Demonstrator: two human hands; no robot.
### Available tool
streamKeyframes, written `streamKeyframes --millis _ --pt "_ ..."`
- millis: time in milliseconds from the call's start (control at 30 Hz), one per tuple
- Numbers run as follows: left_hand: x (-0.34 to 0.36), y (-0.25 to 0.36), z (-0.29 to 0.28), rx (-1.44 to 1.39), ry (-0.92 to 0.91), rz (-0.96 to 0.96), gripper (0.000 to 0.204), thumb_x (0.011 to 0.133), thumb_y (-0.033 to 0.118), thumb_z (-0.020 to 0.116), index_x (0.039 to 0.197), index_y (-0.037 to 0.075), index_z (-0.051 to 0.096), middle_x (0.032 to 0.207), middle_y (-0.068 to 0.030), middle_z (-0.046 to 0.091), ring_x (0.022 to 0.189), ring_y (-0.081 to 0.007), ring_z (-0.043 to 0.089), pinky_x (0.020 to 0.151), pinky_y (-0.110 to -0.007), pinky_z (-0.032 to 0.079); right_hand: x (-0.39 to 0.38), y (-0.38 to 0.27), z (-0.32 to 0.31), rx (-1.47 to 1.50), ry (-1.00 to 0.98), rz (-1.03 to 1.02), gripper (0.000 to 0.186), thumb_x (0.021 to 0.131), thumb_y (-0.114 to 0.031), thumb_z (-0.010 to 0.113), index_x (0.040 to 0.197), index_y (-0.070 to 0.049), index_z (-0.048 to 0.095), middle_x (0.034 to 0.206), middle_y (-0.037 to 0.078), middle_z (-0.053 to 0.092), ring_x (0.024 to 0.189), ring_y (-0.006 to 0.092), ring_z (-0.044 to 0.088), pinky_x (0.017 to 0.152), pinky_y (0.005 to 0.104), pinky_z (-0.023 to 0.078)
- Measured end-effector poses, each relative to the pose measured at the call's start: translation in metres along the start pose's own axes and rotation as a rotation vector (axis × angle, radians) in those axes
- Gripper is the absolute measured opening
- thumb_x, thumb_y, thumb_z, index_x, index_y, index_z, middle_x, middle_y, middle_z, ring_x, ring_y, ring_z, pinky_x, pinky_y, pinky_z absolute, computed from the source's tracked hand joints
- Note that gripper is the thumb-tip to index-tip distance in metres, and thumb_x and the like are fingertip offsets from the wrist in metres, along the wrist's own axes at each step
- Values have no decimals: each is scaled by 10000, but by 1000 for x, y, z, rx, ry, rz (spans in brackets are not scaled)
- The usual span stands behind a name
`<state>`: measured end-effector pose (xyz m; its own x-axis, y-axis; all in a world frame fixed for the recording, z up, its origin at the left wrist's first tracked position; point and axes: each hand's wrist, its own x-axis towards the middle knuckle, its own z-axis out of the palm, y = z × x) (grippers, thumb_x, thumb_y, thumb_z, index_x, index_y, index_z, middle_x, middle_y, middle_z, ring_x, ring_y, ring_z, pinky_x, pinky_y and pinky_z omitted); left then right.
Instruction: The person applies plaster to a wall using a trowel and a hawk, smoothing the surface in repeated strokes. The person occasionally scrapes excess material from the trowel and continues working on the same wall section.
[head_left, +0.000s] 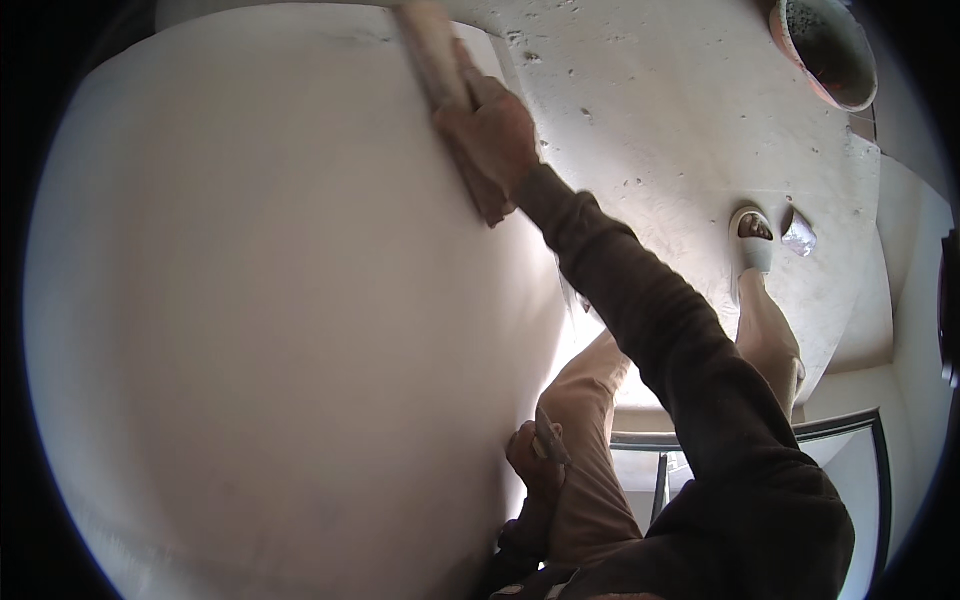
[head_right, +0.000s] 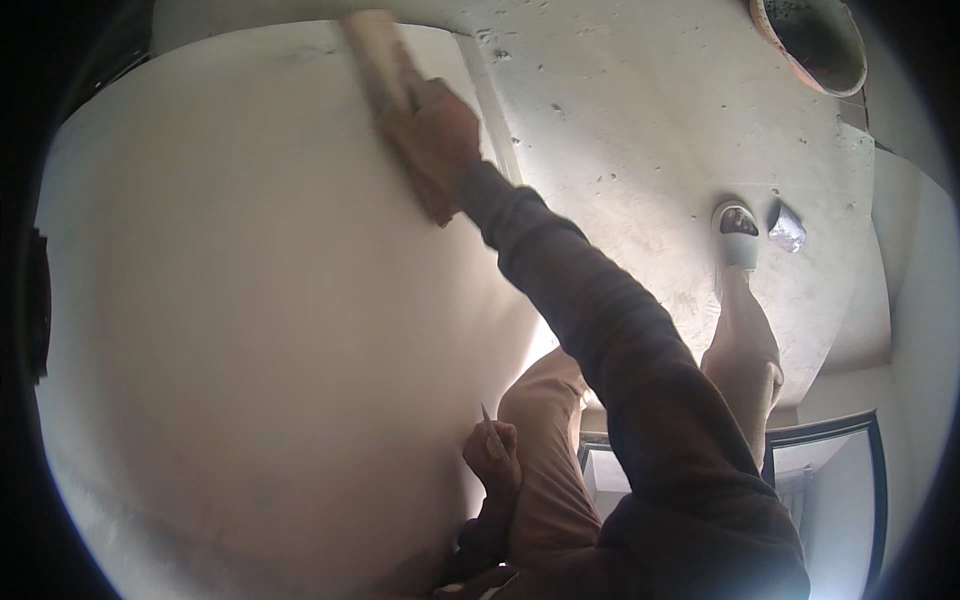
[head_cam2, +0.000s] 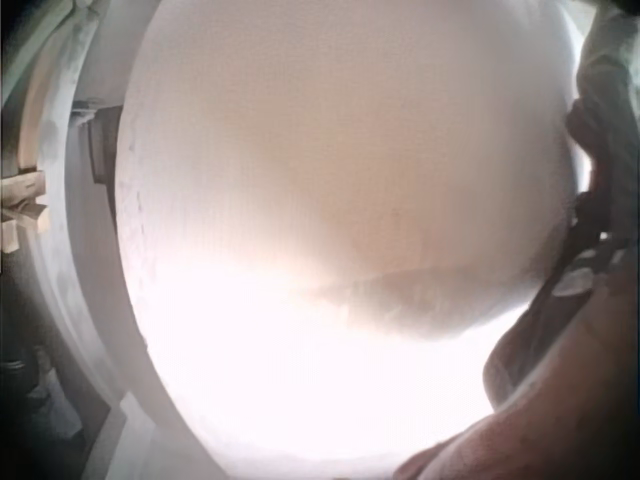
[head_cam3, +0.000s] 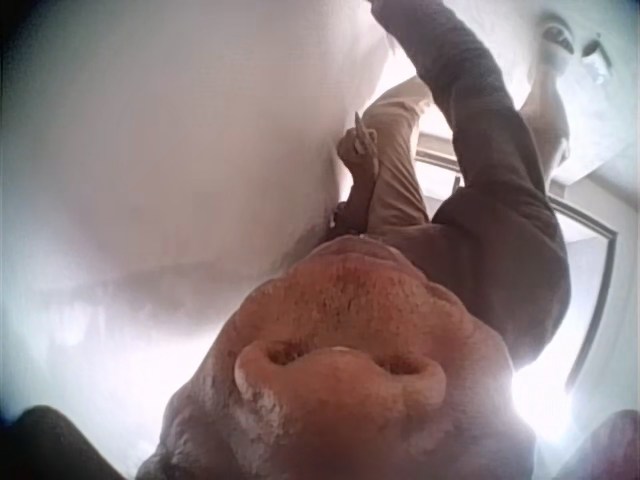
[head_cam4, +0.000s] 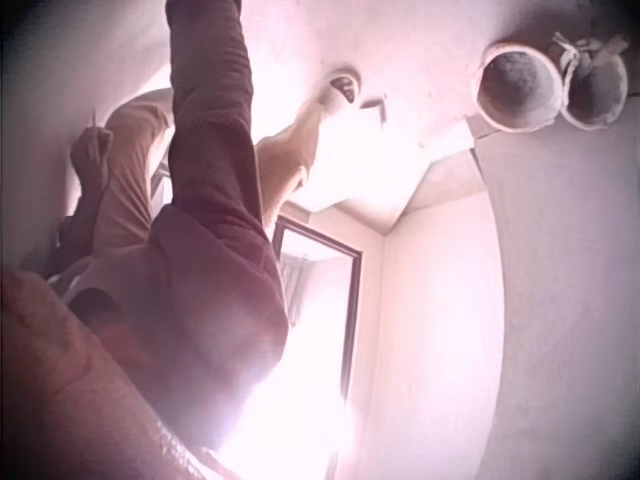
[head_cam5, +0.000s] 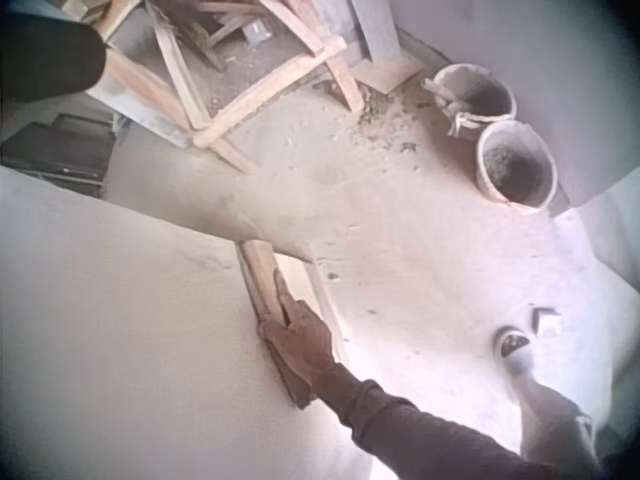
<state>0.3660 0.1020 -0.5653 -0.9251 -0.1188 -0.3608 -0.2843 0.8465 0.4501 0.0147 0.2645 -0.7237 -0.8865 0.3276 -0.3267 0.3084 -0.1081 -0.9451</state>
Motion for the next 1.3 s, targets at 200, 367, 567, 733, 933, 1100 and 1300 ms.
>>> streamKeyframes --millis 200,367,567,733,933,1100,1300 --pt "-7 -14 9 -25 24 -45 227 936 161 749 801 53 602 674 -53 601 609 -170 589 515 -315 453 -48 74 9 -112 -39 360 887 830 -288 688 1616 -124 309 1096 233 712 1009 331 703 915 419 535" --pt "-11 -19 9 -52 21 -63 172 910 66 723 790 59 600 662 -32 596 590 -147 575 500 -293 451 -47 -19 0 -88 -28 -22 877 836 -274 686 1619 -145 313 1120 225 704 992 337 697 901 417 531" --pt "7 6 7 17 44 7 230 884 109 753 768 58 560 649 -101 559 568 -281 542 533 -399 409 9 56 -2 -114 18 162 855 864 -351 676 1612 -143 317 1126 213 698 1025 354 694 913 433 535" --pt "-6 -16 8 -70 34 -38 226 891 133 739 768 56 565 648 -109 568 560 -278 546 539 -407 414 -63 29 6 -131 -100 262 855 865 -266 649 1619 -92 285 1093 252 707 993 326 710 910 401 545" --pt "2 -13 8 -61 10 18 202 897 122 729 770 51 590 636 -84 582 553 -207 560 524 -353 430 7 -35 -7 -146 19 -85 884 843 -354 678 1618 -147 308 1041 242 717 971 351 707 900 408 534" --pt "-3 -8 4 -96 -23 -125 226 887 186 729 780 62 573 683 -119 583 609 -332 561 577 -426 426 8 77 3 -151 24 218 872 855 -355 677 1619 -157 307 1104 264 714 1008 377 706 897 416 545" --pt "-10 -17 5 -17 69 42 190 916 44 666 745 45 582 597 -46 568 523 -119 537 477 -301 419 -36 21 15 -103 -20 51 877 846 -328 688 1617 -144 313 1183 277 695 1031 366 708 922 403 537"
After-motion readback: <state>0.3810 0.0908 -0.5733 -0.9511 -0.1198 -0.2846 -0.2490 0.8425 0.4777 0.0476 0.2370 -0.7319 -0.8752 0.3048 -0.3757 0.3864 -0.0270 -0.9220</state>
